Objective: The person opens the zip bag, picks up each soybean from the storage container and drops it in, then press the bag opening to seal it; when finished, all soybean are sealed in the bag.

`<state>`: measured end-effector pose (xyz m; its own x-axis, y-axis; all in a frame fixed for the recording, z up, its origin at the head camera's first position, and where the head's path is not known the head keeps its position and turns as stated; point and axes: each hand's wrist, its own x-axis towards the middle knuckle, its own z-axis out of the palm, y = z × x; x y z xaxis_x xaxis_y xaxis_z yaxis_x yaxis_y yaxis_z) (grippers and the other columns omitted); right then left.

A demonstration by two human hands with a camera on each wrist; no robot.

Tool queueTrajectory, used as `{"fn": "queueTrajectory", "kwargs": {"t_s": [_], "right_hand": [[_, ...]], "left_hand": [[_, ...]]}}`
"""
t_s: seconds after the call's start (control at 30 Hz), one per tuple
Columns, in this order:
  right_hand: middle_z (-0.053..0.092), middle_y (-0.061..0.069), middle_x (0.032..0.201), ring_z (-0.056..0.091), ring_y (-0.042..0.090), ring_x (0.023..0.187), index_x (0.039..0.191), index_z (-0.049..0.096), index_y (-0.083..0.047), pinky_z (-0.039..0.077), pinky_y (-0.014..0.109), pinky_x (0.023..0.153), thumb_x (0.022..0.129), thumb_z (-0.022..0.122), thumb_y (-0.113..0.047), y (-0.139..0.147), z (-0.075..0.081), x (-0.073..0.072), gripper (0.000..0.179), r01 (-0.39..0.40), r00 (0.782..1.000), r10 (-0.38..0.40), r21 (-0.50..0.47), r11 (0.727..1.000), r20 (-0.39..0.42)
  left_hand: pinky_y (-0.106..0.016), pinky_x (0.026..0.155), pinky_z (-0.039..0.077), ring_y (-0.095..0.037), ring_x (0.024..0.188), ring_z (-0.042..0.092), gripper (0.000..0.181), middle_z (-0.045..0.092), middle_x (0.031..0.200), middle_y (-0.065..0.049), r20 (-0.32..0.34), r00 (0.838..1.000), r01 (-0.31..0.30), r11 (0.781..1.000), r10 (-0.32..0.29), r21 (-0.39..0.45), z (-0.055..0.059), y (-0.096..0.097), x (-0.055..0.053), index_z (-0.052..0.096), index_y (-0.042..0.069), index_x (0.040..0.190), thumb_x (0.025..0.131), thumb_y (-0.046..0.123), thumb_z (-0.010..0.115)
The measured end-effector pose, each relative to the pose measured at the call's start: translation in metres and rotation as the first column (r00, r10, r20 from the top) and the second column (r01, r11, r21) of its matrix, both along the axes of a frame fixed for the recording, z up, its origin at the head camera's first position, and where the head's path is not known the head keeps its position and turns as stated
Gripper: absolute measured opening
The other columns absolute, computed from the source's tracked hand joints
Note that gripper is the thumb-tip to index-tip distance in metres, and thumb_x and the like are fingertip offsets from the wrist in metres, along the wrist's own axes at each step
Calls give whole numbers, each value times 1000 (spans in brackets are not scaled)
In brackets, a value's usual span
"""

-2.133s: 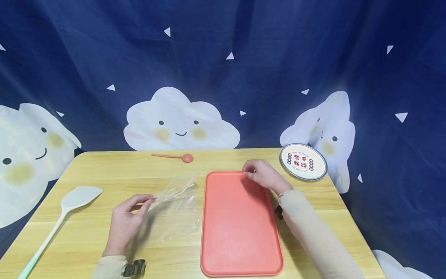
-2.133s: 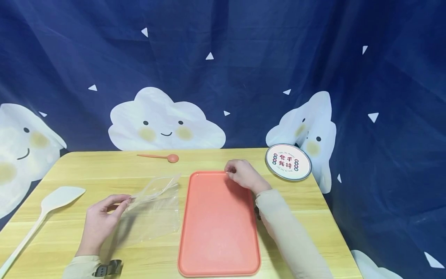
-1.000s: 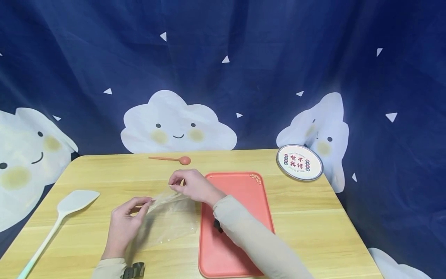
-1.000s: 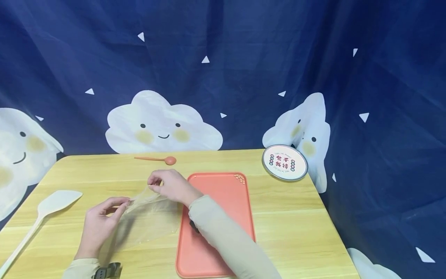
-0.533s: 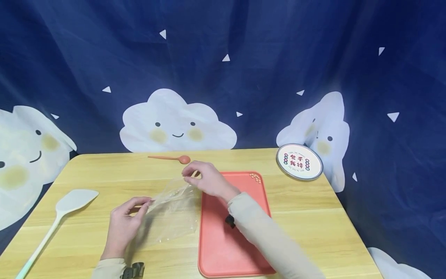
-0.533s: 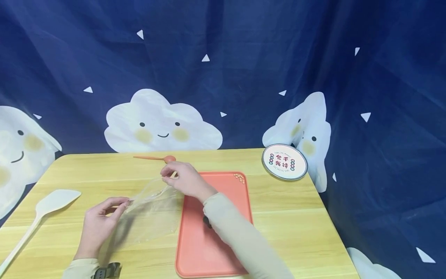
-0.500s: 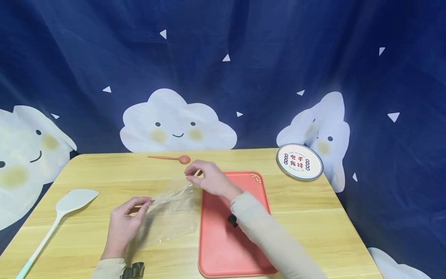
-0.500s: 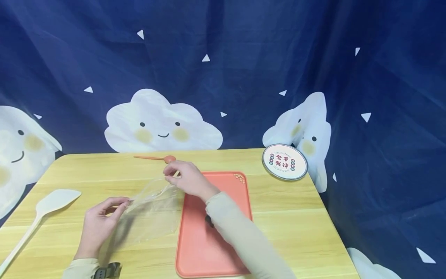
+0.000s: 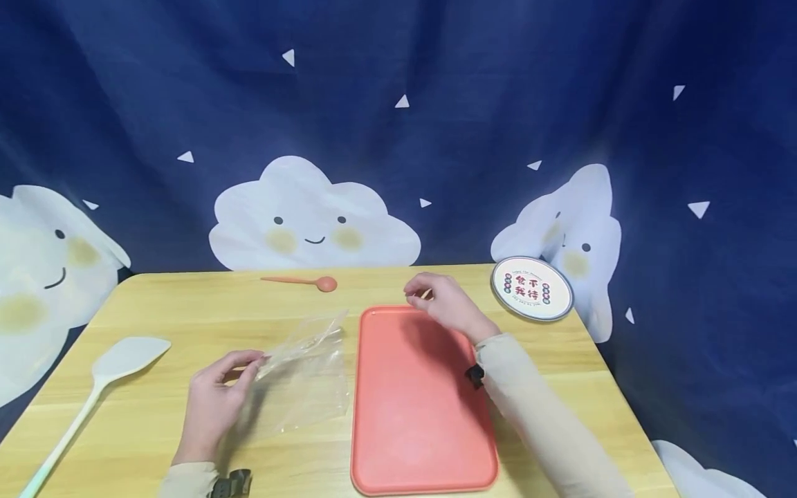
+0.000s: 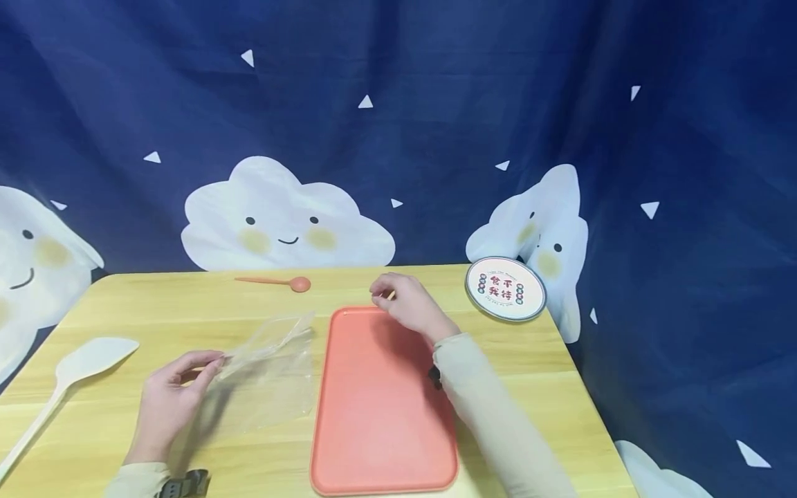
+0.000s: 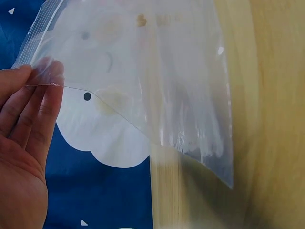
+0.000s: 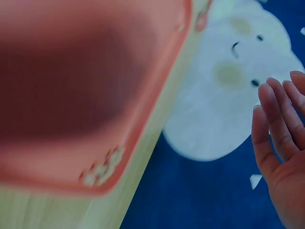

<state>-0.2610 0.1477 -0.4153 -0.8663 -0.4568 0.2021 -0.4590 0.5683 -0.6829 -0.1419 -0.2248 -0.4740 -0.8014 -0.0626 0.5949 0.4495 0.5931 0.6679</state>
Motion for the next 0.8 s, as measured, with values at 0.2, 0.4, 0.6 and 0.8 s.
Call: {"fn": "queueTrajectory", "kwargs": {"t_s": [0.2,0.4,0.6,0.8], "right_hand": [[67,3,97,63,18,89,102,70,-3,56,36,80,89,69,-6,29,-16,-5,13,25,1000,-25,82,996,-6],[67,4,92,63,21,86,100,71,0,54,38,80,87,71,-5,52,-31,-2,13,59,998,-55,210,976,-28],[60,-1,83,58,18,77,95,72,-5,52,37,74,85,73,-6,65,-40,-1,10,73,997,-55,355,932,-58],[62,0,87,60,20,83,92,72,-8,54,38,78,82,74,-3,71,-51,-3,12,71,996,-37,427,902,-87]], "left_hand": [[-11,68,54,7,81,62,20,73,89,-7,18,1000,2,1000,-2,-6,2,-2,3,74,2,88,78,-15,74],[-10,67,53,7,80,62,22,73,88,-8,5,1000,-5,1000,4,18,3,0,3,75,4,87,77,-16,75],[-7,65,51,9,78,61,26,73,86,-13,-11,1000,-14,999,14,40,-1,2,2,75,2,86,73,-21,75],[-8,63,51,9,75,61,26,72,85,-14,2,1000,-23,999,23,49,0,4,2,74,1,84,72,-22,74]]}}
